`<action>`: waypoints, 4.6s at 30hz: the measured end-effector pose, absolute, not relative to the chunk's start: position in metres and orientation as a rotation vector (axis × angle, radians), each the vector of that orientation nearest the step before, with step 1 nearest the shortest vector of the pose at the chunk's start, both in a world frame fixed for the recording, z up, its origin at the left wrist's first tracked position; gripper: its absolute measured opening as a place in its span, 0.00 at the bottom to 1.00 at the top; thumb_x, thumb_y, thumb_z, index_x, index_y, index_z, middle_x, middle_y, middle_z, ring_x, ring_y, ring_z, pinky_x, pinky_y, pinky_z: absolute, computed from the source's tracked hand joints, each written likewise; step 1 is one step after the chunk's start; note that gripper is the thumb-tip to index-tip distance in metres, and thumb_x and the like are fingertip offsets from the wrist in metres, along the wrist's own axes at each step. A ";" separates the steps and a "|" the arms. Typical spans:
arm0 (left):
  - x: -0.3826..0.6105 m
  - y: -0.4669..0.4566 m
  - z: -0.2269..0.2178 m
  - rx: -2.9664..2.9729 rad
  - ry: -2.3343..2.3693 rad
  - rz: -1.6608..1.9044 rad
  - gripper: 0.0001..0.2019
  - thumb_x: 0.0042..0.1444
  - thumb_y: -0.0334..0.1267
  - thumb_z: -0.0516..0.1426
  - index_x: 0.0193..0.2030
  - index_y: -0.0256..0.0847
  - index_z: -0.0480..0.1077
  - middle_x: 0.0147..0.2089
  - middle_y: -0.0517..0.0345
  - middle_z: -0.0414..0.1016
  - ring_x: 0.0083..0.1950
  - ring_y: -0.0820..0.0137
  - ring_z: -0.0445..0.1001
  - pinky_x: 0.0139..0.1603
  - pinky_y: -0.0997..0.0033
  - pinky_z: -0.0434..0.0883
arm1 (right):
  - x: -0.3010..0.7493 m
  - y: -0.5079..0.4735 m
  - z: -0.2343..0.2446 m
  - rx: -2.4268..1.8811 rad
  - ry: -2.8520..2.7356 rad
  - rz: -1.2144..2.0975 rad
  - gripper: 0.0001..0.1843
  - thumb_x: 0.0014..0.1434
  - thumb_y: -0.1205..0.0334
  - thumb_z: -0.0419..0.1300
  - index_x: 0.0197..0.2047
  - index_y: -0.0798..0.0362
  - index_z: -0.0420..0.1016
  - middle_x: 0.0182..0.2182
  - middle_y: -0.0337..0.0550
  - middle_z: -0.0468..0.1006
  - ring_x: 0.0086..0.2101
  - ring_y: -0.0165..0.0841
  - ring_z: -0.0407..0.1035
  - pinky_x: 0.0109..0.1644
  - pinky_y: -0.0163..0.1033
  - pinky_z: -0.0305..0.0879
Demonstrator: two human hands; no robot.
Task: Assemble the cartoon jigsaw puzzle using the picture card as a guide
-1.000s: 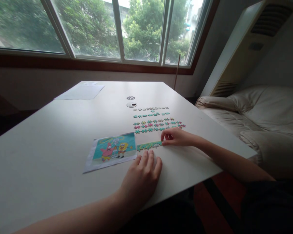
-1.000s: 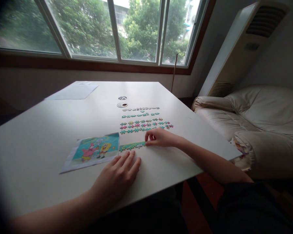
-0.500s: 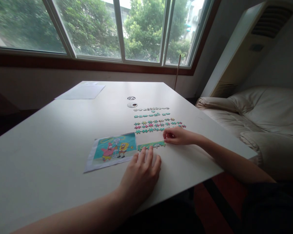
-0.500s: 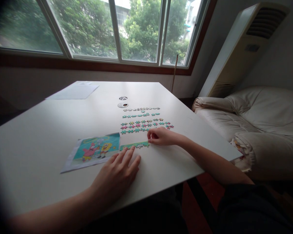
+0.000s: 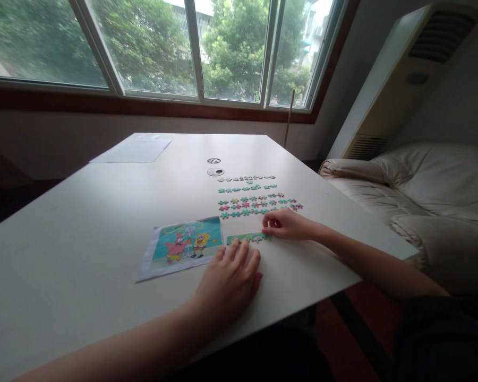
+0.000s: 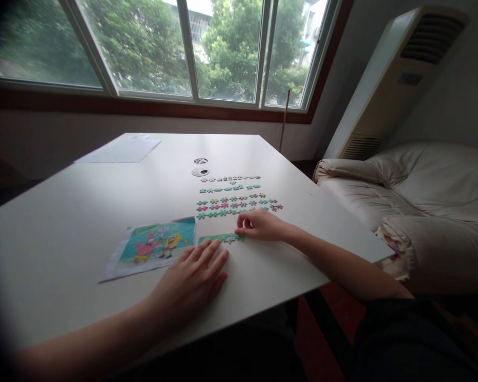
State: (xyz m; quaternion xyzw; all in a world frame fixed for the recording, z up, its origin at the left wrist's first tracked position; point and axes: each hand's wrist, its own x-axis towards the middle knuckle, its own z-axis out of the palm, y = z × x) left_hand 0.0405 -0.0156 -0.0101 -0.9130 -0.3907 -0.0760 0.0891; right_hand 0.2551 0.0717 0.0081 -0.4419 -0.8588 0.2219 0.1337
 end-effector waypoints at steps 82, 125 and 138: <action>0.045 -0.017 -0.004 -3.116 -1.179 -0.311 0.20 0.59 0.47 0.48 0.54 0.39 0.60 0.65 0.41 0.52 0.66 0.52 0.49 0.62 0.48 0.52 | 0.284 0.177 0.026 -1.363 -2.445 0.414 0.13 0.53 0.56 0.57 0.35 0.57 0.75 0.26 0.41 0.75 0.25 0.24 0.65 0.30 0.29 0.58; 0.046 -0.018 -0.003 -3.110 -1.180 -0.322 0.20 0.59 0.44 0.50 0.56 0.39 0.61 0.65 0.42 0.53 0.66 0.52 0.49 0.61 0.47 0.54 | 0.350 0.241 0.008 -1.912 -2.197 0.331 0.17 0.54 0.67 0.55 0.47 0.55 0.74 0.41 0.46 0.76 0.33 0.30 0.69 0.38 0.31 0.62; 0.046 -0.017 -0.005 -3.105 -1.164 -0.341 0.20 0.59 0.45 0.49 0.56 0.40 0.60 0.65 0.43 0.53 0.66 0.53 0.50 0.61 0.48 0.54 | 0.333 0.242 0.000 -1.743 -2.321 0.617 0.19 0.49 0.55 0.64 0.44 0.55 0.74 0.39 0.45 0.75 0.29 0.25 0.66 0.30 0.27 0.60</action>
